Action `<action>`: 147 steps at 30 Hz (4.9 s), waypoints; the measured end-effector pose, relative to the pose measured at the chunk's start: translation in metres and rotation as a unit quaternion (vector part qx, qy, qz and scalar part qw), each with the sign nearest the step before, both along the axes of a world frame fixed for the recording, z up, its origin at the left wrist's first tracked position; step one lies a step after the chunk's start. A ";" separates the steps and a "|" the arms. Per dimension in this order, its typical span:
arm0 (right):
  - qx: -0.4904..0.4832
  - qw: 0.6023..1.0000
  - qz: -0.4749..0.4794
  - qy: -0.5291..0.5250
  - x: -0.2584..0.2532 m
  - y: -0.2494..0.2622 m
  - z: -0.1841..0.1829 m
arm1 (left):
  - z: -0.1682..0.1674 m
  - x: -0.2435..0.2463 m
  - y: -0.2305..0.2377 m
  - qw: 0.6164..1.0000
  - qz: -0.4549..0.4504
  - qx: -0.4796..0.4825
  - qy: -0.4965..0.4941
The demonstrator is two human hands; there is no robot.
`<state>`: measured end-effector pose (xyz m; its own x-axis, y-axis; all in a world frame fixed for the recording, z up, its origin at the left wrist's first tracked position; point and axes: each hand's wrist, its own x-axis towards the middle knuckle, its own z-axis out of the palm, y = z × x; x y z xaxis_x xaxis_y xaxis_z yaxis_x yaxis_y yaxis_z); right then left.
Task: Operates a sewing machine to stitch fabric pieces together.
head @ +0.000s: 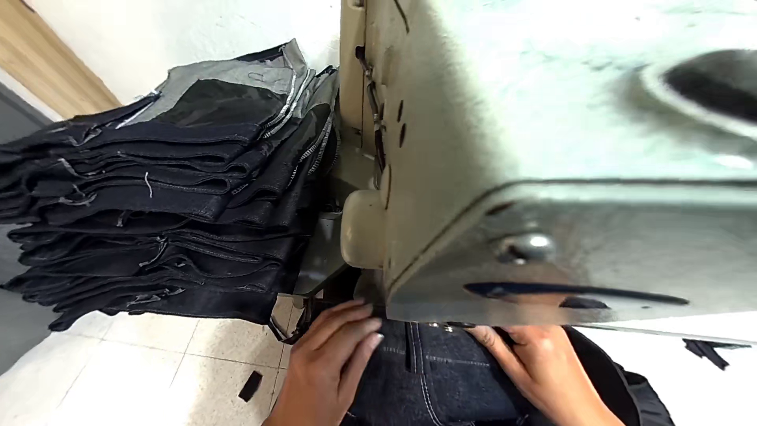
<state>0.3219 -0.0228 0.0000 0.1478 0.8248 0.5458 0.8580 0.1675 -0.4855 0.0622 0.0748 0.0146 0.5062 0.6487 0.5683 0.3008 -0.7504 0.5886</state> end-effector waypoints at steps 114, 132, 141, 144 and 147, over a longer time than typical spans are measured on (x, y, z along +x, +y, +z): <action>0.015 0.940 0.192 0.281 -0.014 0.009 -0.007 | -0.002 0.017 0.041 0.946 -0.205 -0.246 0.047; 0.004 0.990 0.134 0.050 -0.025 0.005 0.029 | -0.005 0.013 0.056 0.944 -0.229 -0.237 0.022; 0.041 0.994 0.089 -0.051 -0.031 0.009 0.021 | 0.041 0.014 -0.049 0.934 -0.110 -0.341 0.010; 0.061 0.991 0.064 -0.103 -0.035 0.010 0.021 | 0.028 0.025 -0.063 0.862 -0.124 -0.480 -0.111; 0.076 0.985 0.064 -0.142 -0.035 0.010 0.020 | 0.023 0.032 -0.062 0.834 -0.096 -0.513 -0.182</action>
